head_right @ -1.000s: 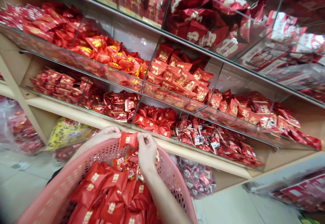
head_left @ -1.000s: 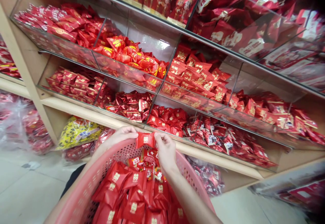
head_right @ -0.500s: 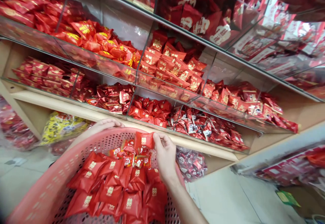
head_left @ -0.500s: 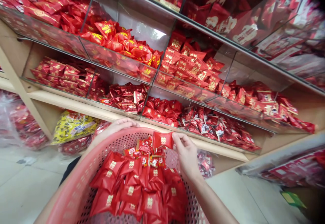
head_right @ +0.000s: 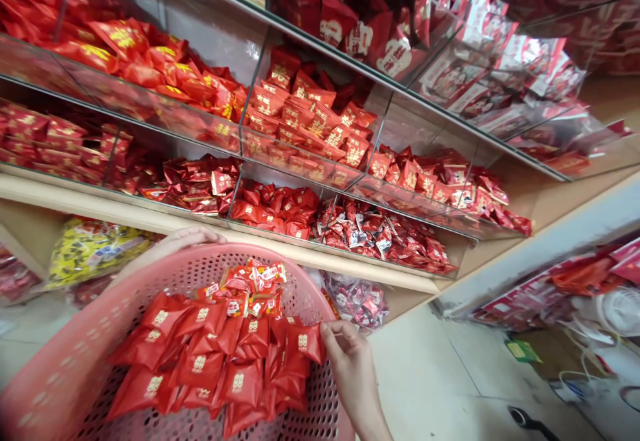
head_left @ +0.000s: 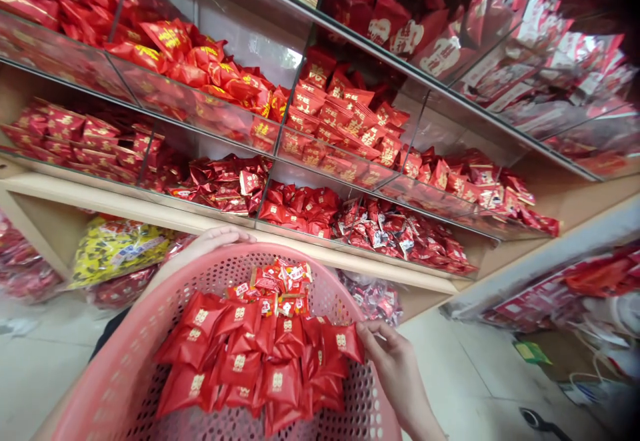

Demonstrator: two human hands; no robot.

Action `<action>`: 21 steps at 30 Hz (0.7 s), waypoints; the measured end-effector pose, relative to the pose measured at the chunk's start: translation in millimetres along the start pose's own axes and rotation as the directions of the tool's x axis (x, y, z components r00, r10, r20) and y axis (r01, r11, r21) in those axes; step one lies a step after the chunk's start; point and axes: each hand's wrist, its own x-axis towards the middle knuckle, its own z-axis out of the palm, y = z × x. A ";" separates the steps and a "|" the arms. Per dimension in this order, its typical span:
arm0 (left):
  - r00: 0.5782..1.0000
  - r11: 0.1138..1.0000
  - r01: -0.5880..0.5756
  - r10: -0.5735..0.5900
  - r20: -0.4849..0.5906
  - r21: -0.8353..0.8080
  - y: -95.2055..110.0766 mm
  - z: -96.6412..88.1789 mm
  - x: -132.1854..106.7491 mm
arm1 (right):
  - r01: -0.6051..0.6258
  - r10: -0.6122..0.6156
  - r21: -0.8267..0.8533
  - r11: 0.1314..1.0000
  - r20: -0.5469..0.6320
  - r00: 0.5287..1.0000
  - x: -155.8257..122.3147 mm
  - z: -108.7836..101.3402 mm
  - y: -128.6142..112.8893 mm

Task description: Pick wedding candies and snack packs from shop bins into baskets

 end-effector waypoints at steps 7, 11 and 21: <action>1.000 1.000 0.006 -0.006 0.005 0.012 1.2 -1.9 0.0 | -0.022 0.018 0.046 0.999 0.084 0.996 12.8 13.2 5.5; 0.999 1.000 0.018 -0.018 0.033 0.018 3.9 -5.8 -4.1 | -0.017 0.014 0.018 1.000 0.112 0.994 22.6 19.3 17.1; 0.993 0.999 0.014 -0.019 0.116 0.037 3.8 -9.9 -0.3 | 0.127 -0.117 -0.271 0.954 0.052 0.992 30.2 27.5 28.6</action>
